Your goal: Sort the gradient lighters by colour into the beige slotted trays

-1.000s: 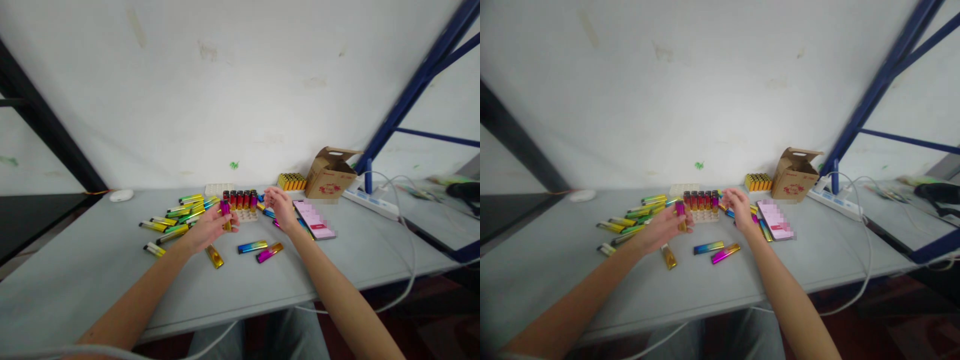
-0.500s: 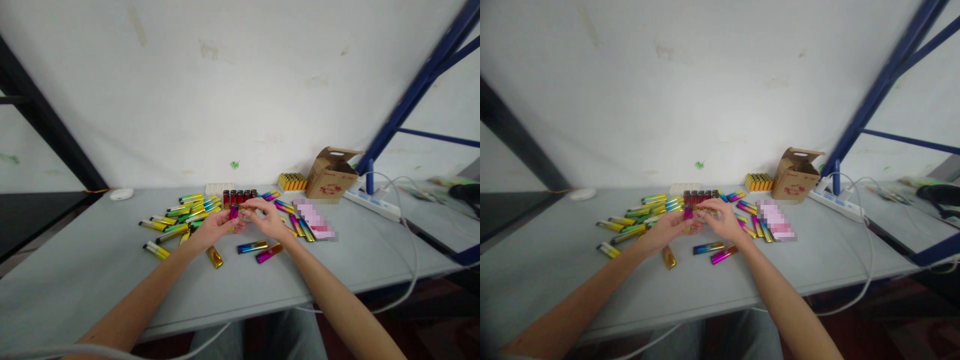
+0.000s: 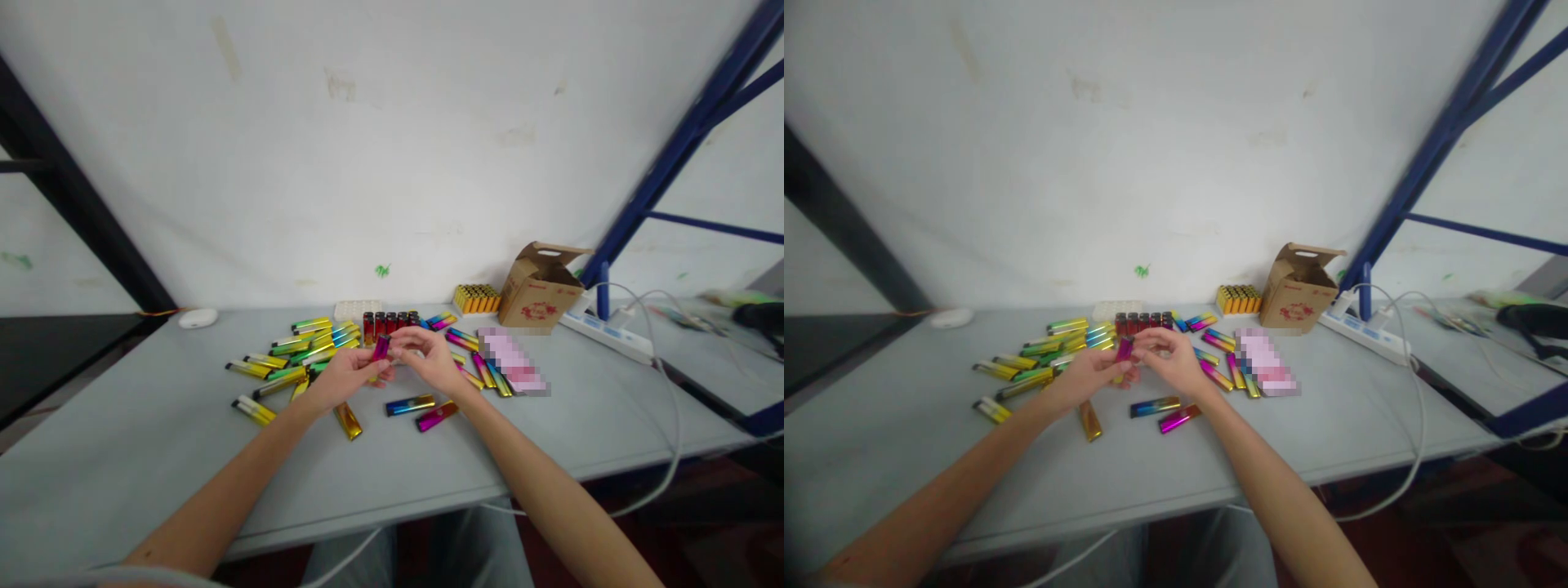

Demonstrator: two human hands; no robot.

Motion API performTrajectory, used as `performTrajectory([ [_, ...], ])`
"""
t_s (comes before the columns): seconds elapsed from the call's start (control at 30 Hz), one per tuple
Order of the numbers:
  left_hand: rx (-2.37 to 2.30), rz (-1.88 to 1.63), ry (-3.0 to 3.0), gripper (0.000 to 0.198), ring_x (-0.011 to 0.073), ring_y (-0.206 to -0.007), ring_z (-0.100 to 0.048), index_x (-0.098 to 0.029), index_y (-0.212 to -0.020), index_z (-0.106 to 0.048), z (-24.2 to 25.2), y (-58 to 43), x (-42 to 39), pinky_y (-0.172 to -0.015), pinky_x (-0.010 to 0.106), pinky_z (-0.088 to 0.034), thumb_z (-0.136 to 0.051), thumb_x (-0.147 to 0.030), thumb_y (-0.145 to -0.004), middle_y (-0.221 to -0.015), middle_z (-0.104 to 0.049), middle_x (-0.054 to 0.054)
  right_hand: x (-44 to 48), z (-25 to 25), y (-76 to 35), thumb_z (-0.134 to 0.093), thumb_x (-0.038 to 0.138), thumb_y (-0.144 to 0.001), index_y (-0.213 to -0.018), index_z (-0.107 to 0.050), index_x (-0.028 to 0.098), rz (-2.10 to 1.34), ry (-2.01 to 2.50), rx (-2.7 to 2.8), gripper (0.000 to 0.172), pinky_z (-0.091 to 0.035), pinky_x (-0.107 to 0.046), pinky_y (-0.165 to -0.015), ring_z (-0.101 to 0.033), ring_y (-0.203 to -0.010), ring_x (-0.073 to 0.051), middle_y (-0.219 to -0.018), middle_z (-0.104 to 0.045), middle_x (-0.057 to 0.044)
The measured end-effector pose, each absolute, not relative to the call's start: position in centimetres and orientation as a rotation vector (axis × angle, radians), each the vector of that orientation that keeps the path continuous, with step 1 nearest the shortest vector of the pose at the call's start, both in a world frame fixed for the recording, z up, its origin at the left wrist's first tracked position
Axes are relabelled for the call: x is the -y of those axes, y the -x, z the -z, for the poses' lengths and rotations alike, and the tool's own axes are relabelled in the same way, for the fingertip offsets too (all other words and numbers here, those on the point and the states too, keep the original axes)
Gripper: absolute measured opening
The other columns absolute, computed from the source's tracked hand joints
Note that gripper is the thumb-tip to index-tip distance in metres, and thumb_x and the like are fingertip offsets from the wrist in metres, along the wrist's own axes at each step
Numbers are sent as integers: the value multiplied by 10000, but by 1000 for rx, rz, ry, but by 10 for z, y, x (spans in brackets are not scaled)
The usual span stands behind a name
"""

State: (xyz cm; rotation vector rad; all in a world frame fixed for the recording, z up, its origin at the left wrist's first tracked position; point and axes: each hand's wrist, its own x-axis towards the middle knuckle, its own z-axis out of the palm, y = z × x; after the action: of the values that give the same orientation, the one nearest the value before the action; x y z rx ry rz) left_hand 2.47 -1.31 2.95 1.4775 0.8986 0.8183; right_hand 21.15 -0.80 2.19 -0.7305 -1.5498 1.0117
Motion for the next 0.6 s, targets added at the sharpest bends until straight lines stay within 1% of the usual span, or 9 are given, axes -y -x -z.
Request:
performTrajectory([
  [0.1,-893,-798,-1542,399,186,-699,-694,-150,-823,-719,-26,-26,12,-731,334,-566,-729,-528,-695,-750,-746,63,7,-19,-211,-742,346,-740,-967,-693,197,-1051,738,1520,276,-567,-307,-724,-687,-791,-173,-855,-732,-45],
  [0.17,-897,-796,-1572,397,192,-699,-696,-152,-837,-721,-24,-26,12,-729,337,-564,-719,-527,-704,-744,-746,63,6,-18,-210,-747,337,-735,-966,-694,196,-1073,736,1504,275,-565,-304,-726,-685,-781,-167,-856,-731,-42],
  [0.3,-931,-799,-1618,423,214,-747,-706,-155,-894,-724,-23,-28,13,-717,341,-558,-693,-543,-728,-774,-752,74,6,-19,-210,-758,351,-715,-934,-682,194,-1132,735,1471,279,-564,-302,-704,-679,-754,-164,-843,-728,-36],
  [0.37,-940,-820,-1611,457,233,-806,-709,-153,-944,-716,-26,-28,14,-708,340,-555,-684,-558,-735,-831,-756,92,5,-21,-212,-756,357,-715,-920,-675,192,-1109,747,1477,275,-555,-299,-693,-675,-739,-164,-830,-725,-36],
  [0.5,-975,-936,-1491,551,256,-928,-698,-155,-1069,-659,-35,-26,15,-750,355,-548,-712,-565,-703,-972,-747,123,-3,-26,-224,-729,361,-740,-931,-652,199,-948,791,1417,262,-527,-287,-674,-663,-715,-162,-802,-709,-26],
  [0.6,-1044,-1014,-1437,534,242,-897,-701,-162,-1064,-640,-38,-23,13,-768,369,-540,-714,-546,-700,-994,-738,120,-9,-25,-234,-685,349,-775,-925,-643,197,-676,882,1401,218,-516,-295,-690,-648,-729,-165,-831,-703,-32],
])
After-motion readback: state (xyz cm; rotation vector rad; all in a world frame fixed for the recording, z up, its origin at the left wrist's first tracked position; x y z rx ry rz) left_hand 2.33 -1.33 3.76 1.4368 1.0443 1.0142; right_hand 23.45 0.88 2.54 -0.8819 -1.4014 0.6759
